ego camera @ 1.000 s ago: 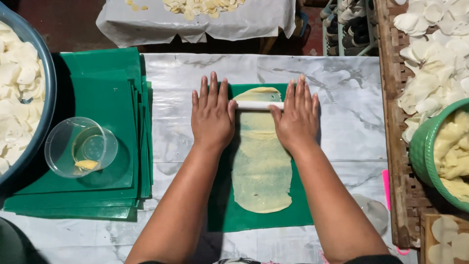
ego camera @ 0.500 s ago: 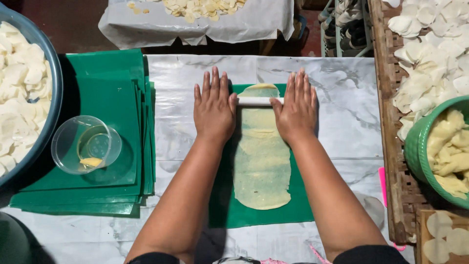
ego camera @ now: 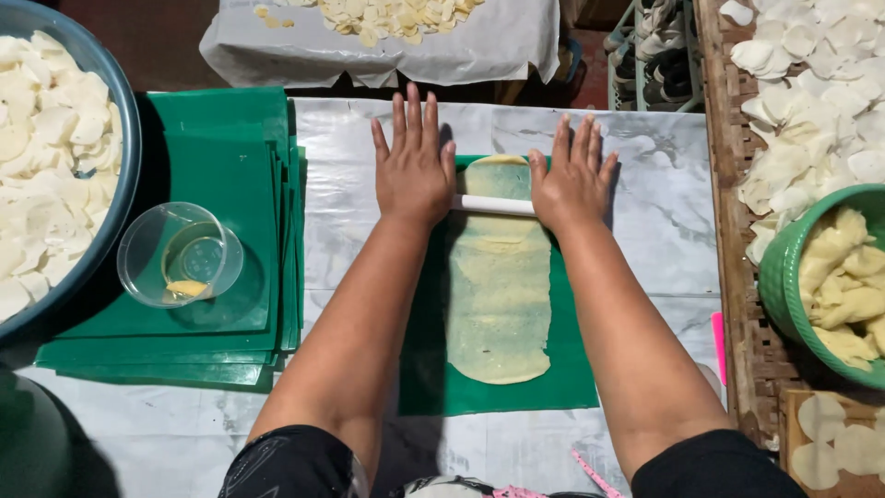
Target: Rolling out small portions of dough into thin rectangular sheets using a rolling pin on a silicone mat.
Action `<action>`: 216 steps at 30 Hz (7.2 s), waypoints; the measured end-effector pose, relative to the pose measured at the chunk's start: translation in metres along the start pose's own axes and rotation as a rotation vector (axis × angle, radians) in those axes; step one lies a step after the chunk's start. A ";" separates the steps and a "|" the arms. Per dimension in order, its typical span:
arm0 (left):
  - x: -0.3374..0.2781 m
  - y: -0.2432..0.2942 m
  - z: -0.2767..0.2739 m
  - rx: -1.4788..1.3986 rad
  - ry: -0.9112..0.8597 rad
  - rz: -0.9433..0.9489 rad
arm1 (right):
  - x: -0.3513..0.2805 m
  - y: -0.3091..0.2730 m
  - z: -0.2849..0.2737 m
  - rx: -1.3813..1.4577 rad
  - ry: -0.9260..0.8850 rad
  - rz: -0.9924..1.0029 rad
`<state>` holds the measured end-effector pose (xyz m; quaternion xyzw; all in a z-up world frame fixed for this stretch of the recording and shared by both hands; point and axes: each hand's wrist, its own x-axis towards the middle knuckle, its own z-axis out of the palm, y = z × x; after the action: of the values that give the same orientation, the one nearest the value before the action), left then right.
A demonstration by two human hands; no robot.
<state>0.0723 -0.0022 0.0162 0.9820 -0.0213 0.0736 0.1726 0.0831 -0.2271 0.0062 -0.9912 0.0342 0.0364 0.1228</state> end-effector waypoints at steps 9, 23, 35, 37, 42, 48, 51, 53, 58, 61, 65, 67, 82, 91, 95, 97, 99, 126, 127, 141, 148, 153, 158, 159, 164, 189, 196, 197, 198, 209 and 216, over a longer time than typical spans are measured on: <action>-0.104 0.003 0.000 0.036 -0.092 0.002 | -0.117 0.015 0.011 -0.151 0.264 -0.312; -0.056 0.008 -0.010 0.016 -0.050 -0.034 | -0.067 0.004 -0.010 0.014 0.086 -0.063; -0.185 0.013 -0.010 0.025 -0.107 0.031 | -0.189 0.030 0.012 -0.141 0.106 -0.262; -0.183 0.014 -0.009 0.026 -0.109 0.042 | -0.184 0.038 0.011 -0.125 0.106 -0.274; -0.123 0.016 -0.036 0.035 -0.017 -0.070 | -0.121 0.027 0.001 -0.007 0.080 -0.105; -0.146 0.015 -0.009 0.023 -0.155 -0.081 | -0.151 0.017 0.001 -0.106 0.030 -0.139; -0.180 0.016 -0.015 0.009 -0.145 -0.031 | -0.181 0.025 0.008 -0.138 0.023 -0.177; -0.204 0.015 -0.015 0.026 -0.124 -0.007 | -0.202 0.035 0.013 -0.134 0.046 -0.233; -0.232 0.019 -0.029 0.044 -0.133 0.033 | -0.224 0.045 0.007 -0.117 0.090 -0.319; -0.212 0.023 -0.039 0.054 -0.177 -0.045 | -0.199 0.045 0.001 -0.062 0.006 -0.271; -0.178 0.028 -0.031 0.023 -0.128 -0.049 | -0.174 0.031 0.009 -0.034 0.018 -0.152; -0.183 0.027 -0.018 0.029 -0.153 -0.025 | -0.179 0.032 0.017 -0.093 -0.044 -0.106; -0.231 0.022 -0.021 0.090 -0.162 0.065 | -0.229 0.055 0.007 -0.155 -0.026 -0.266; -0.243 0.032 -0.013 0.036 -0.193 0.049 | -0.247 0.043 0.010 -0.096 0.081 -0.309; -0.264 0.029 -0.010 0.058 -0.164 0.112 | -0.268 0.055 0.013 -0.114 0.115 -0.384; -0.288 0.028 -0.009 0.056 -0.177 0.136 | -0.289 0.064 0.017 -0.107 0.103 -0.406; -0.304 0.029 -0.016 0.059 -0.167 0.201 | -0.304 0.070 0.017 -0.160 0.174 -0.474; -0.362 0.050 -0.034 -0.014 0.048 0.378 | -0.184 0.392 -0.126 -0.257 0.468 0.443; -0.363 0.050 -0.035 -0.015 0.049 0.377 | -0.178 0.380 -0.130 -0.257 0.468 0.442; -0.358 0.051 -0.036 -0.003 0.048 0.369 | -0.098 0.303 -0.101 0.026 0.421 0.460; -0.359 0.051 -0.035 -0.005 0.051 0.360 | -0.121 0.313 -0.117 0.482 0.413 0.375; -0.358 0.051 -0.037 -0.012 0.053 0.372 | -0.134 0.307 -0.137 1.221 0.545 0.429; -0.358 0.051 -0.035 0.001 0.074 0.378 | -0.146 0.299 -0.166 1.656 0.741 0.156; -0.359 0.050 -0.034 0.001 0.068 0.379 | -0.150 0.289 -0.175 1.658 0.740 0.151; -0.359 0.047 -0.036 -0.064 0.073 0.376 | -0.167 0.194 -0.151 1.620 0.321 0.028; -0.231 0.015 -0.043 -0.421 0.335 0.054 | -0.242 -0.026 -0.023 0.252 -0.087 -0.273; -0.176 0.022 0.021 -0.073 0.031 0.059 | -0.334 0.051 -0.019 0.030 -0.175 -0.536; -0.177 0.026 0.017 -0.048 0.021 0.050 | -0.342 0.059 -0.015 0.028 -0.163 -0.560; -0.178 0.028 0.013 -0.021 0.015 0.039 | -0.349 0.066 -0.010 0.027 -0.148 -0.588; -0.172 0.017 0.022 -0.150 -0.014 -0.032 | -0.349 0.109 -0.046 0.033 -0.526 -0.238; -0.158 -0.044 -0.024 -0.894 0.184 -0.165 | -0.281 0.075 -0.080 0.094 0.071 -0.405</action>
<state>-0.0837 0.0500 -0.0005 0.7989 0.0426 0.1298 0.5857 -0.1975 -0.3029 0.0885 -0.9717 -0.1597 -0.0257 0.1723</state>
